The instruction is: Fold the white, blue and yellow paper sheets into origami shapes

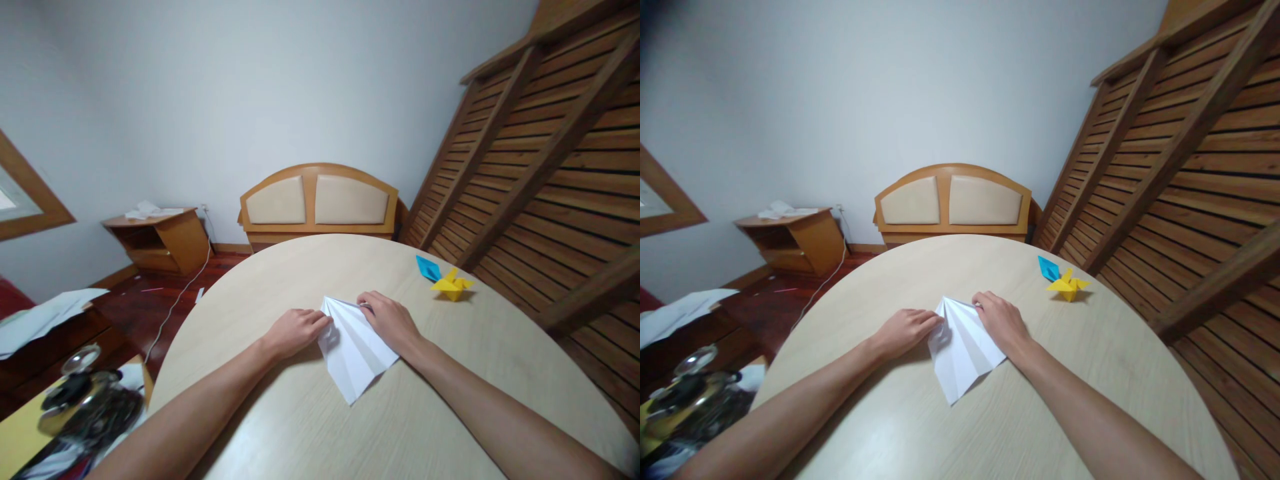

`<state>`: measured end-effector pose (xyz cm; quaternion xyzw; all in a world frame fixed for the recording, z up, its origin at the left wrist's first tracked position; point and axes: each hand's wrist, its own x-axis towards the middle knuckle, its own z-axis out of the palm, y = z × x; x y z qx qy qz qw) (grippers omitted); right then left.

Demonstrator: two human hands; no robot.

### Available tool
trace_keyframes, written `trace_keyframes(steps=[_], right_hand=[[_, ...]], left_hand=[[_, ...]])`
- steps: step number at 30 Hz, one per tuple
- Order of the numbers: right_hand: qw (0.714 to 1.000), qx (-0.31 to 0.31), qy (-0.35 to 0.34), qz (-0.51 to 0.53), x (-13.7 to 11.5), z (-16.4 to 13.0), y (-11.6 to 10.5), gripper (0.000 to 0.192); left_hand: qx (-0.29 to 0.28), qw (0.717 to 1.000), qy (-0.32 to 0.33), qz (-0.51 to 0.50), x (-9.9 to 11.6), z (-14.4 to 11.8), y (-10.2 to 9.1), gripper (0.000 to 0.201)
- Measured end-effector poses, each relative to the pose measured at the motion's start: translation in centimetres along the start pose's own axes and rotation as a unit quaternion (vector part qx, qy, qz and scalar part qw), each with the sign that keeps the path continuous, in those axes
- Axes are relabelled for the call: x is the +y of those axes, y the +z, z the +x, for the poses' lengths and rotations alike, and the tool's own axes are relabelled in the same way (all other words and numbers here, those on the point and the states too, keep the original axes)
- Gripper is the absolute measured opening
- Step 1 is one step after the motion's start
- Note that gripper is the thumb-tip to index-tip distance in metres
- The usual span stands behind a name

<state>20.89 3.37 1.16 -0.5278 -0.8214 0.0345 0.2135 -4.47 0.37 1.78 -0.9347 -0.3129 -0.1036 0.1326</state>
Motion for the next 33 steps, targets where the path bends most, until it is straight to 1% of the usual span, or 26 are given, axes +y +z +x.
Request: trace_keyframes(steps=[4, 7, 10, 14, 20, 23, 25, 28, 31, 33], right_hand=[[1.0, 0.001, -0.007, -0.003, 0.0, -0.2, -0.1, 0.018], [1.0, 0.014, -0.005, 0.001, 0.0, -0.4, 0.0, 0.017], [1.0, 0.023, -0.019, 0.004, -0.1, -0.4, 0.1, 0.016], [0.998, 0.047, -0.03, -0.02, -0.2, -0.4, 0.1, 0.016], [0.999, 0.008, -0.038, -0.02, -0.4, -0.6, -0.1, 0.023], [0.999, -0.004, -0.042, -0.011, -0.5, -0.5, -0.1, 0.024], [1.0, 0.002, -0.029, 0.001, -0.5, -0.5, -0.1, 0.025], [0.998, 0.032, 0.017, 0.05, -0.2, -0.4, -0.5, 0.025], [0.984, 0.083, 0.072, 0.139, 0.2, -0.4, -1.1, 0.021], [0.97, 0.121, 0.084, 0.192, 0.5, -0.4, -1.5, 0.02]], left_hand=[[0.067, 0.996, -0.025, -0.054, 0.0, -0.6, 0.1, 0.025], [0.091, 0.992, -0.023, -0.083, -0.1, -0.9, 0.0, 0.029], [0.087, 0.992, -0.008, -0.094, -0.2, -1.1, -0.1, 0.029], [0.074, 0.993, 0.005, -0.094, -0.1, -1.2, -0.1, 0.028], [0.049, 0.994, 0.014, -0.096, 0.1, -1.0, -0.5, 0.027], [0.053, 0.991, 0.005, -0.124, 0.4, -1.0, -0.9, 0.024], [0.076, 0.984, -0.037, -0.159, 0.6, -0.9, -1.1, 0.021], [0.123, 0.955, -0.145, -0.229, 0.6, -0.7, -1.5, 0.023], [0.154, 0.907, -0.251, -0.302, 0.3, -0.4, -1.7, 0.023], [0.174, 0.865, -0.309, -0.356, 0.0, -0.3, -1.6, 0.023]])
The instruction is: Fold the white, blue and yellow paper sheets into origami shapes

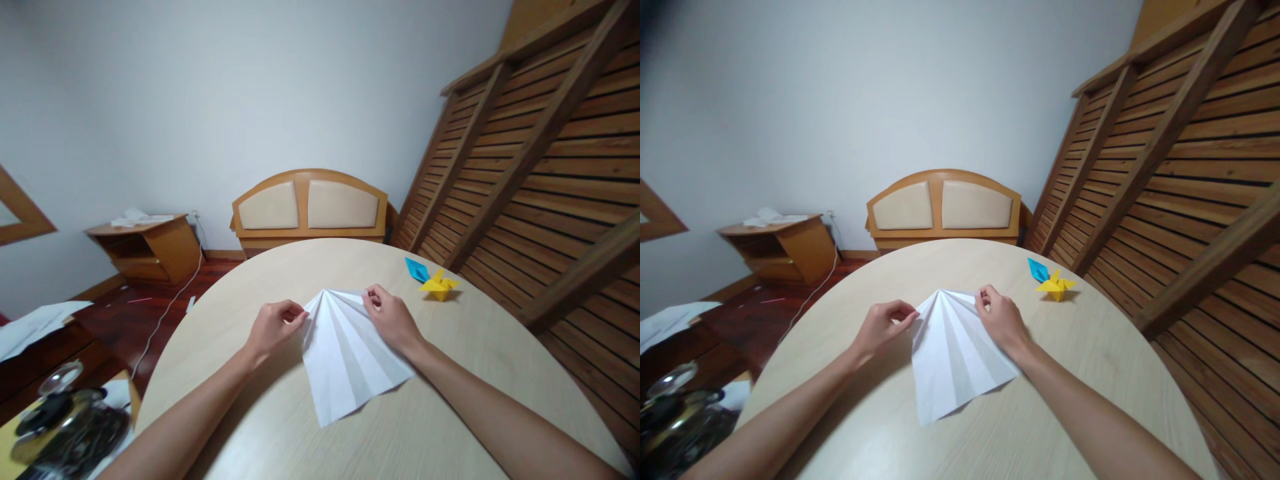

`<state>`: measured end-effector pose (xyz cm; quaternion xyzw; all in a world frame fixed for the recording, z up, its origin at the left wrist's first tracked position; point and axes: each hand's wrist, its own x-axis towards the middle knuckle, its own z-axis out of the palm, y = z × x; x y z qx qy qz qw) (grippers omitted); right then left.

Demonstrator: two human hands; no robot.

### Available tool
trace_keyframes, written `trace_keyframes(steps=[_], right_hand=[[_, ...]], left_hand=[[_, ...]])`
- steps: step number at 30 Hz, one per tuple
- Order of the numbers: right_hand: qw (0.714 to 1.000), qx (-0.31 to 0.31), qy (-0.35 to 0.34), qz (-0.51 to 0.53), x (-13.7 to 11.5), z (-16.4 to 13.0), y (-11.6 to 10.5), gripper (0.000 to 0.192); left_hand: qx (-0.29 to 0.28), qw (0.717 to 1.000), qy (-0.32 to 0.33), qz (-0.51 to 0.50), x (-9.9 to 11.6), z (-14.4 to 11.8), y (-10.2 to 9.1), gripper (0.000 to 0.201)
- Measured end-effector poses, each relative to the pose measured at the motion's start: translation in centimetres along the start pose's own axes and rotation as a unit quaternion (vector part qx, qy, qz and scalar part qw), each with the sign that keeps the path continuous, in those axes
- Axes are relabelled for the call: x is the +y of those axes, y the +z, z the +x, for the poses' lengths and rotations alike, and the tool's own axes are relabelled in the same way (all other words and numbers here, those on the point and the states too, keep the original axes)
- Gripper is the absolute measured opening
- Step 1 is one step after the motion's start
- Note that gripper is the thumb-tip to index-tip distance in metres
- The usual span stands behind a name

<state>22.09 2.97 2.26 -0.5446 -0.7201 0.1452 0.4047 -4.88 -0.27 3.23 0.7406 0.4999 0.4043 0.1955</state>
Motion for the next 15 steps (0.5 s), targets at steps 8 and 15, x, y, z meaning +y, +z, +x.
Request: trace_keyframes(steps=[8, 15], right_hand=[[0.985, 0.071, -0.003, 0.158, 0.6, 0.9, -1.4, 0.027], [0.984, -0.004, 0.001, 0.18, 0.9, 0.9, -1.5, 0.03]], left_hand=[[0.08, 0.971, -0.092, -0.207, -0.4, 0.6, 0.3, 0.029], [0.141, 0.96, -0.113, -0.213, -0.4, 0.4, 1.2, 0.022]])
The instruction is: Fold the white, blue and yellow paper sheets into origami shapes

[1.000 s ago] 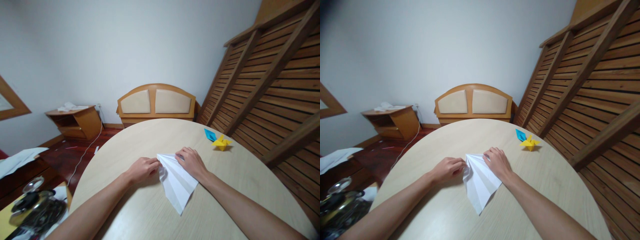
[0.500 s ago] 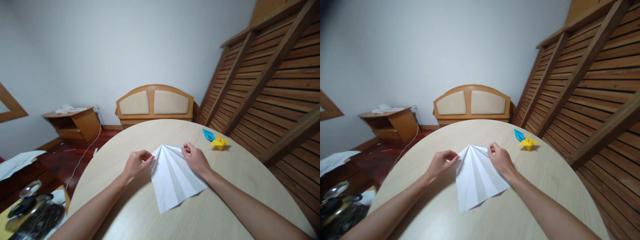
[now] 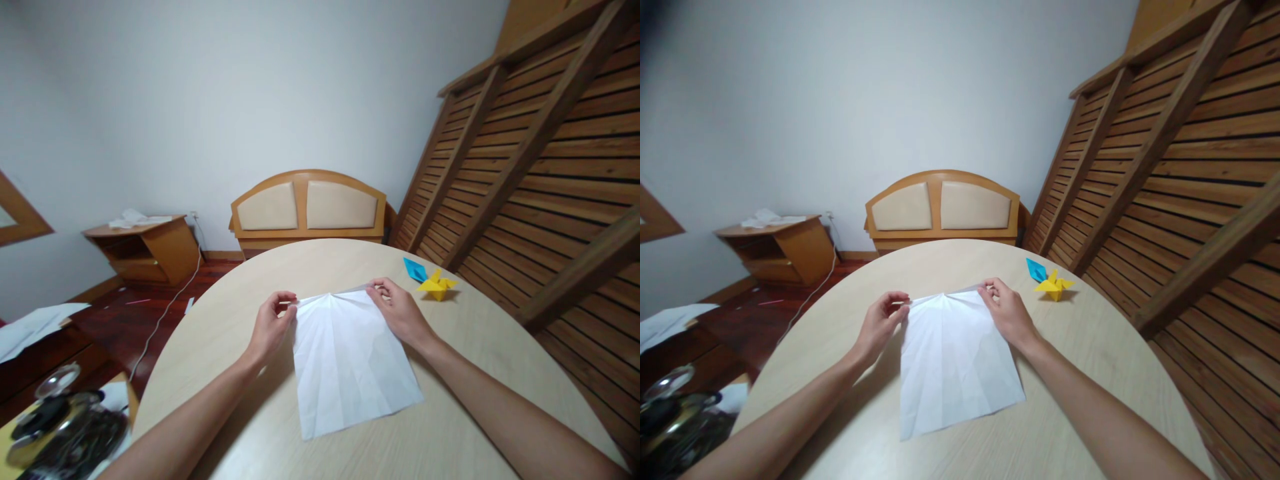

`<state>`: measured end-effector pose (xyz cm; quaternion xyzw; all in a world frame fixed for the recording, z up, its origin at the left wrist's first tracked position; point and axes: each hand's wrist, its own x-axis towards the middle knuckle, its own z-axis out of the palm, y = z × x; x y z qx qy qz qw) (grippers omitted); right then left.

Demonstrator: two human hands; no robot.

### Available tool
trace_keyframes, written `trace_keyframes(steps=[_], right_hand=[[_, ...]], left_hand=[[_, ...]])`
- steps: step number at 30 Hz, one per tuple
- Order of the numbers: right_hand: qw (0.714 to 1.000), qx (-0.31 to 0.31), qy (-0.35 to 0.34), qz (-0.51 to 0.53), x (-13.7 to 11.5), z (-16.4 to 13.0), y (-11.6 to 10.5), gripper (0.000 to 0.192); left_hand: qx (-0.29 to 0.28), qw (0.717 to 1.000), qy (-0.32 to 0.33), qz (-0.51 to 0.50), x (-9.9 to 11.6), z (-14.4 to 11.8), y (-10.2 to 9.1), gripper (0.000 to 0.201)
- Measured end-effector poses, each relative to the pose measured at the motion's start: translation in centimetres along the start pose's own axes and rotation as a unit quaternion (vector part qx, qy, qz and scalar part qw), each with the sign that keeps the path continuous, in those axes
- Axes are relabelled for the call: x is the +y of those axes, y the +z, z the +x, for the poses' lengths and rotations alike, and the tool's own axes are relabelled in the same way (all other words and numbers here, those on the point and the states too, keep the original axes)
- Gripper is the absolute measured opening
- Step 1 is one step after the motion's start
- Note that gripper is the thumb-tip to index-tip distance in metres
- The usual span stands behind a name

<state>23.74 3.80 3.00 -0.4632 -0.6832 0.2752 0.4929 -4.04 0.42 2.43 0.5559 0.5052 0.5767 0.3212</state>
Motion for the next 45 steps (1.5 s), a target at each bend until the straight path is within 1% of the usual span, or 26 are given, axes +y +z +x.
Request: trace_keyframes(steps=[2, 3, 5, 8, 10, 11, 12, 14, 16, 20, 23, 26, 29, 33, 36, 38, 41, 43, 45], right_hand=[[1.0, -0.023, -0.006, 0.002, -0.1, -0.2, 0.2, 0.03], [0.999, -0.031, -0.012, 0.0, -0.1, -0.3, 0.3, 0.029], [0.999, -0.043, -0.023, 0.002, -0.3, -0.4, 0.5, 0.027], [0.997, -0.068, -0.021, 0.03, -0.5, -0.6, 0.5, 0.027], [0.996, -0.079, -0.02, 0.046, -0.6, -0.7, 0.5, 0.026], [0.995, -0.082, -0.021, 0.051, -0.6, -0.7, 0.4, 0.026], [0.995, -0.082, -0.023, 0.052, -0.6, -0.7, 0.4, 0.026], [0.995, -0.082, -0.026, 0.051, -0.7, -0.6, 0.2, 0.026], [0.995, -0.089, -0.023, 0.049, -0.7, -0.6, 0.0, 0.028], [0.993, -0.111, -0.013, 0.046, -0.7, -0.6, -0.3, 0.03], [0.99, -0.136, -0.017, 0.036, -0.7, -0.6, -0.6, 0.03], [0.985, -0.171, -0.023, 0.01, -0.6, -0.5, -1.2, 0.026], [0.978, -0.209, -0.022, -0.007, -0.3, -0.3, -1.9, 0.019], [0.978, -0.206, -0.012, -0.016, 0.0, -0.2, -2.3, 0.018], [0.978, -0.21, 0.011, -0.003, 0.1, -0.2, -2.4, 0.014], [0.977, -0.21, 0.027, 0.013, 0.1, -0.2, -2.4, 0.012], [0.974, -0.219, 0.043, 0.032, 0.4, -0.2, -2.5, 0.01], [0.97, -0.231, 0.057, 0.044, 0.6, -0.2, -2.6, 0.012], [0.967, -0.239, 0.074, 0.053, 0.8, -0.1, -2.6, 0.017]], left_hand=[[0.007, 0.999, -0.025, 0.021, 0.0, -0.3, 0.2, 0.024], [-0.004, 0.999, -0.049, 0.023, 0.1, -0.5, 0.3, 0.028], [-0.044, 0.993, -0.111, 0.004, 0.4, -0.8, 0.4, 0.034], [-0.118, 0.973, -0.189, -0.059, 0.7, -1.0, 0.3, 0.049], [-0.16, 0.961, -0.214, -0.078, 0.7, -1.1, 0.3, 0.056], [-0.179, 0.957, -0.214, -0.075, 0.7, -1.1, 0.2, 0.056], [-0.197, 0.957, -0.206, -0.062, 0.7, -1.0, 0.2, 0.052], [-0.223, 0.96, -0.168, -0.014, 0.7, -1.1, 0.2, 0.037], [-0.229, 0.964, -0.121, 0.051, 0.7, -1.2, 0.2, 0.027], [-0.182, 0.968, -0.02, 0.172, 0.5, -1.7, 0.5, 0.02], [-0.165, 0.966, 0.032, 0.194, 0.5, -2.1, 0.6, 0.018], [-0.175, 0.967, 0.039, 0.183, 0.6, -2.1, 0.5, 0.017], [-0.195, 0.962, 0.044, 0.187, 0.6, -1.9, 0.3, 0.016], [-0.195, 0.954, 0.095, 0.208, 0.4, -1.9, 0.0, 0.01], [-0.186, 0.956, 0.119, 0.195, 0.6, -2.0, -0.1, 0.01], [-0.186, 0.96, 0.117, 0.172, 0.8, -2.0, 0.0, 0.009], [-0.198, 0.967, 0.093, 0.129, 0.9, -2.0, 0.2, 0.009], [-0.198, 0.97, 0.082, 0.114, 0.8, -2.0, 0.3, 0.008], [-0.186, 0.973, 0.079, 0.112, 0.6, -2.0, 0.4, 0.009]])
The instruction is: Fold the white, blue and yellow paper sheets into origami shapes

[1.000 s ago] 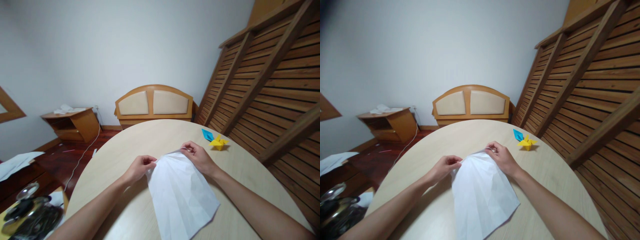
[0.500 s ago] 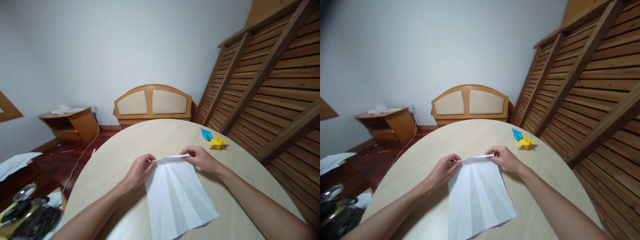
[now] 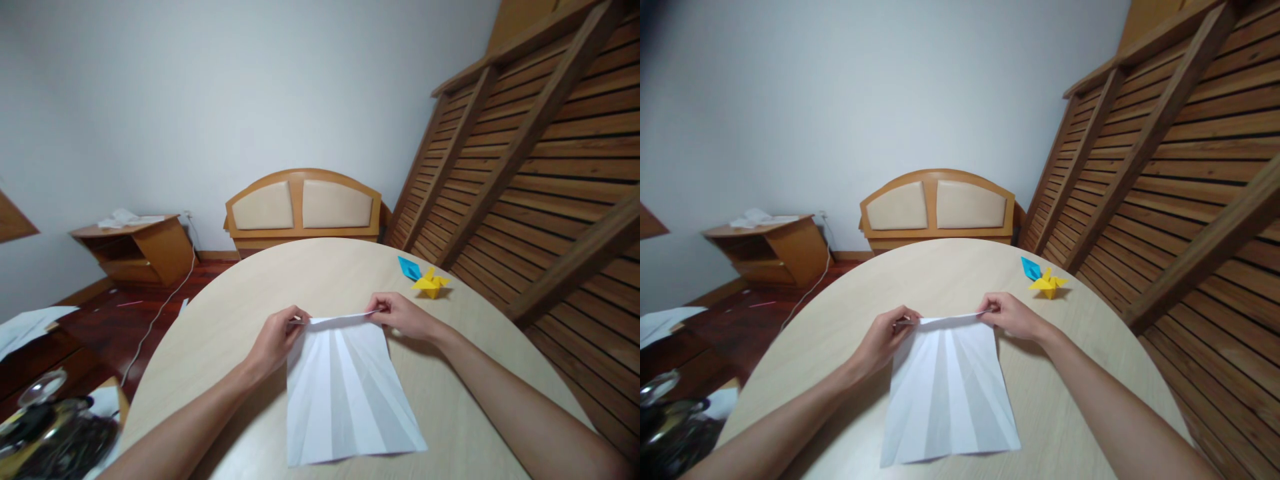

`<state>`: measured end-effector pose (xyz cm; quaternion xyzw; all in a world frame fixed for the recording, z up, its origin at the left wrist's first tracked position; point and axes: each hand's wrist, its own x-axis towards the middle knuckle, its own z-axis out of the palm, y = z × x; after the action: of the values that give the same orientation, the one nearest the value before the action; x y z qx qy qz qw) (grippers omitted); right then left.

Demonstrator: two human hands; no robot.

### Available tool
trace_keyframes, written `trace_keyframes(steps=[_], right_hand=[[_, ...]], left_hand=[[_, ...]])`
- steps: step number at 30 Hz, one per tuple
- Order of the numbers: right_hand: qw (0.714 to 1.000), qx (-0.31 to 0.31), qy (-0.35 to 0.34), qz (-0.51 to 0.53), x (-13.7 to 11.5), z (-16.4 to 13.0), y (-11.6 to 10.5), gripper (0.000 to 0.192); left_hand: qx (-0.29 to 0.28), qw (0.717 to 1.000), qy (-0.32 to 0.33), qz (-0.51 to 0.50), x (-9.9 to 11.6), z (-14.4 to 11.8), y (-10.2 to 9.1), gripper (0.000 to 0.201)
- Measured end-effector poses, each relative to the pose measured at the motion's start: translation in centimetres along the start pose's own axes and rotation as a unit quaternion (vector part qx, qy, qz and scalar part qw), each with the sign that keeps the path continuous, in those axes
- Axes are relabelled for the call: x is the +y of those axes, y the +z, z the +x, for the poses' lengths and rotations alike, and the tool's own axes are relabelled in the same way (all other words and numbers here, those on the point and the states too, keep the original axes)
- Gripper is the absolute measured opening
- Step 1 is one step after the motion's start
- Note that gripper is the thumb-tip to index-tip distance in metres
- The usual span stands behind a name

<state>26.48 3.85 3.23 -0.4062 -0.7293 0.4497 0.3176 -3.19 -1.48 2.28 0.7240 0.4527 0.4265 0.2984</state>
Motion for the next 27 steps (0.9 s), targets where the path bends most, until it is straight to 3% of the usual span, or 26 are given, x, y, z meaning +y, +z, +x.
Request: trace_keyframes(steps=[8, 15, 18, 20, 22, 25, 27], right_hand=[[0.998, -0.035, 0.052, 0.01, 0.8, 0.0, -0.4, 0.03], [0.999, -0.025, 0.014, -0.038, 1.9, 0.0, -0.4, 0.032], [0.989, 0.012, -0.022, -0.142, 1.8, 0.0, -0.9, 0.029], [0.968, 0.071, -0.041, -0.239, 1.5, 0.0, -1.9, 0.025], [0.928, 0.166, -0.032, -0.333, 1.3, -0.1, -3.3, 0.025], [0.842, 0.319, -0.014, -0.435, 1.5, -0.7, -6.2, 0.026], [0.778, 0.395, 0.026, -0.488, 2.1, -1.4, -8.0, 0.031]], left_hand=[[0.016, 0.998, -0.023, 0.061, -1.1, 0.4, -0.1, 0.013], [0.03, 0.984, -0.066, 0.16, -2.8, 0.6, -0.6, 0.021], [0.071, 0.972, 0.003, 0.226, -2.5, 0.4, -0.3, 0.028], [0.064, 0.963, 0.076, 0.252, -1.5, 0.1, 0.3, 0.029], [-0.001, 0.96, 0.122, 0.252, -0.3, -0.4, 1.2, 0.031], [-0.128, 0.944, 0.151, 0.263, 1.1, -1.4, 2.6, 0.05], [-0.158, 0.933, 0.136, 0.294, 1.4, -1.7, 3.1, 0.054]])
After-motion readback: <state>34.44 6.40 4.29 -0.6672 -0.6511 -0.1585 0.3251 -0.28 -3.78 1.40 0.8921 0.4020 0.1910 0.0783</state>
